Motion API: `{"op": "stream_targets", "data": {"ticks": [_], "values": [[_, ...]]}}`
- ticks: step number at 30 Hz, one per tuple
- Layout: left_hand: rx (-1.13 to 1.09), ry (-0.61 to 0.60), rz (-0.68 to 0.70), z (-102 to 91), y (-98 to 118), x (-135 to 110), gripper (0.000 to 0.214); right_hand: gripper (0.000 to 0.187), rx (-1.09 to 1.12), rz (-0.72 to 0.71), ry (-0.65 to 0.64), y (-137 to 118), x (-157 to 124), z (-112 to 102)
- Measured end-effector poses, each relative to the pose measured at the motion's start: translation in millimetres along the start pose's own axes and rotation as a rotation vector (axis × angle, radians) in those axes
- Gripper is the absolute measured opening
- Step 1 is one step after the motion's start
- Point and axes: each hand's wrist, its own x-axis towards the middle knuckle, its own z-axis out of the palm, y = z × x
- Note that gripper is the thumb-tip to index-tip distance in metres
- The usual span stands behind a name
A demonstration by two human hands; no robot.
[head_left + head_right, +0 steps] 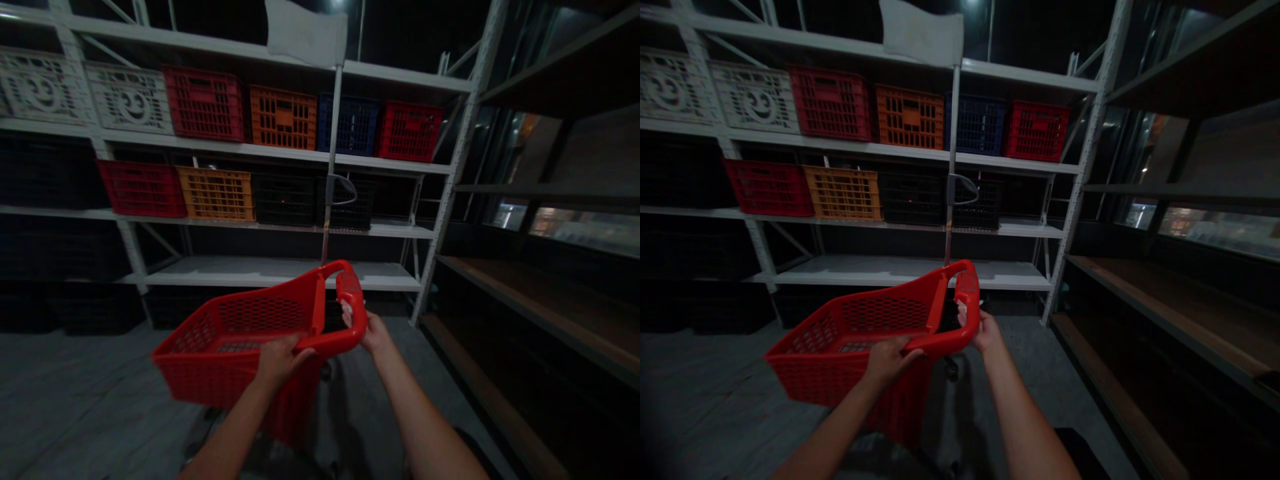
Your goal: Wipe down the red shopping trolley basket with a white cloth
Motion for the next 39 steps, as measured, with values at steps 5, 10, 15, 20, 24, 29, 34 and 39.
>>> {"op": "stream_targets", "data": {"ticks": [5, 10, 15, 20, 24, 29, 34, 39], "values": [[0.002, 0.037, 0.017, 3.5, -2.1, 3.9, 0.061, 0.03, 0.229, 0.043, -0.164, 44.3, -17.8, -13.1], [-0.027, 0.055, 0.058, 2.4, -5.4, 3.5, 0.058, 0.04, 0.405, -0.047, -0.224, 44.2, -17.0, 2.7], [-0.024, 0.054, 0.044, 1.8, -2.1, 5.5, 0.059, 0.044, 0.439, -0.03, -0.237, 20.3, -6.5, 13.9], [-0.013, 0.068, 0.048, 3.8, -0.1, 7.3, 0.059, 0.046, 0.304, -0.033, -0.345, 33.8, -8.9, 7.2], [0.006, 0.066, 0.043, 3.8, -0.5, 8.1, 0.059, 0.042, 0.215, -0.249, -0.207, 61.2, -14.5, 4.1], [0.013, 0.054, 0.04, 3.6, -1.9, 9.0, 0.059, 0.018, 0.145, -0.294, -0.234, 81.4, -25.1, -11.0], [0.007, 0.046, 0.039, 2.2, -3.7, 6.5, 0.058, 0.016, 0.021, -0.192, -0.311, 79.6, -24.0, -29.3], [-0.01, 0.041, 0.037, -1.9, -7.6, 1.3, 0.057, 0.015, -0.283, -0.137, -0.416, 77.1, -6.1, -18.6]]}}
